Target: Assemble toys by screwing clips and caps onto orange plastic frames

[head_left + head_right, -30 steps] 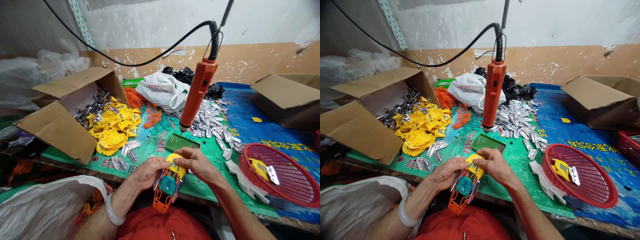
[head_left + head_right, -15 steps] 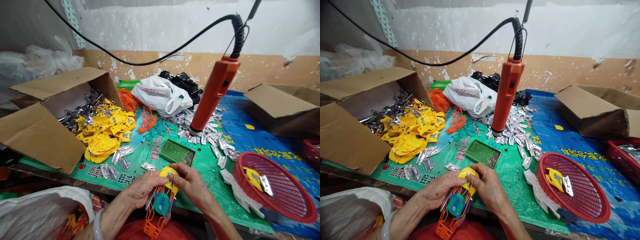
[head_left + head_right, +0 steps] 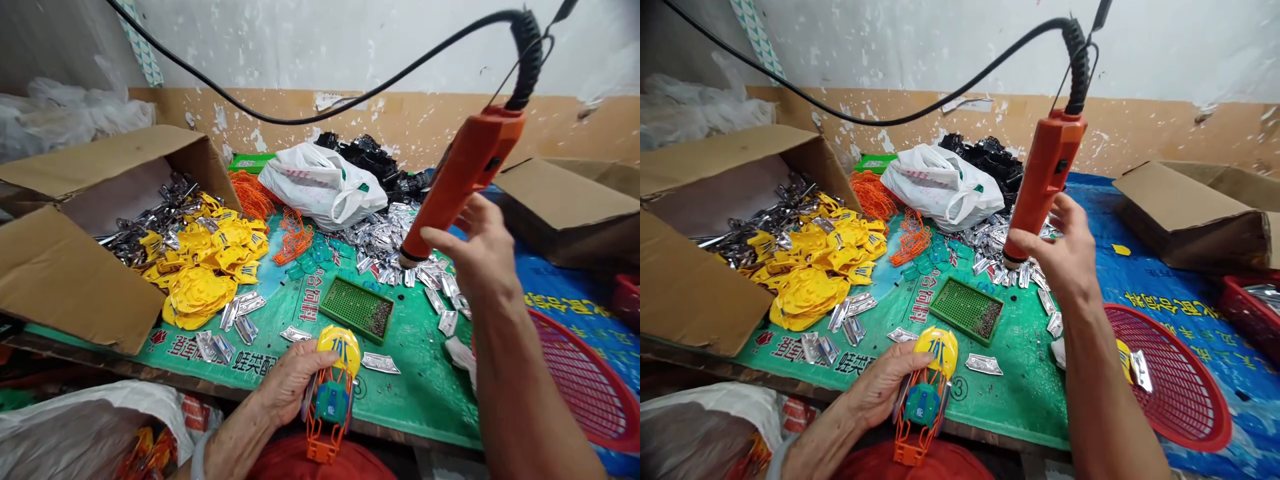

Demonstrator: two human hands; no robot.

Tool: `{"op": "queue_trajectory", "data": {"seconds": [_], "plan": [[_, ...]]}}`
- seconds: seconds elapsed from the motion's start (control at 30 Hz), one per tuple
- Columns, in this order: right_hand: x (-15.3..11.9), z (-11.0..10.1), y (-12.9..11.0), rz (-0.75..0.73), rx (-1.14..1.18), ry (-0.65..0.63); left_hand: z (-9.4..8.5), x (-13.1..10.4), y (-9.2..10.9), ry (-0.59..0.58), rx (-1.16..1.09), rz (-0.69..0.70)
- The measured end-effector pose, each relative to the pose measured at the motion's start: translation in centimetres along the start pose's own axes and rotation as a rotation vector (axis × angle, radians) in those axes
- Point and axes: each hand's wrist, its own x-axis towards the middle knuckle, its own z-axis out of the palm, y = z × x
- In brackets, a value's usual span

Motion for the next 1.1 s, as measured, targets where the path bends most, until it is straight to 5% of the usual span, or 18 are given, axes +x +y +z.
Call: {"op": "queue_trajectory", "data": {"seconds": [0.07,0.2,0.57,0.77,1.1], "plan": [[2.0,1.5,-0.3,0.079,0.249,-0.164,-0.1,0.0,-0.1,0.014,-0.005,0.002],[2.3,4.5,-1.1,0.137,0.372,-0.273,-0.3,-0.3,0.1,0.037,-0.032,-0.014],[-2.2,6.4,0.1,0.105,0.304,-0.029,-1.2,0.6,-0.2,0.031,-0.161,-0.131],[-4.0,6.3,2.4,0.16,0.278,-0.003,-1.2,0.9,-0.6,-0.028,-0.135,-0.093],[-5.1,6.6,2.2,0.227,0.289,0.036,-0.4,1.0,-0.4,0.025,-0.069,-0.063]]}}
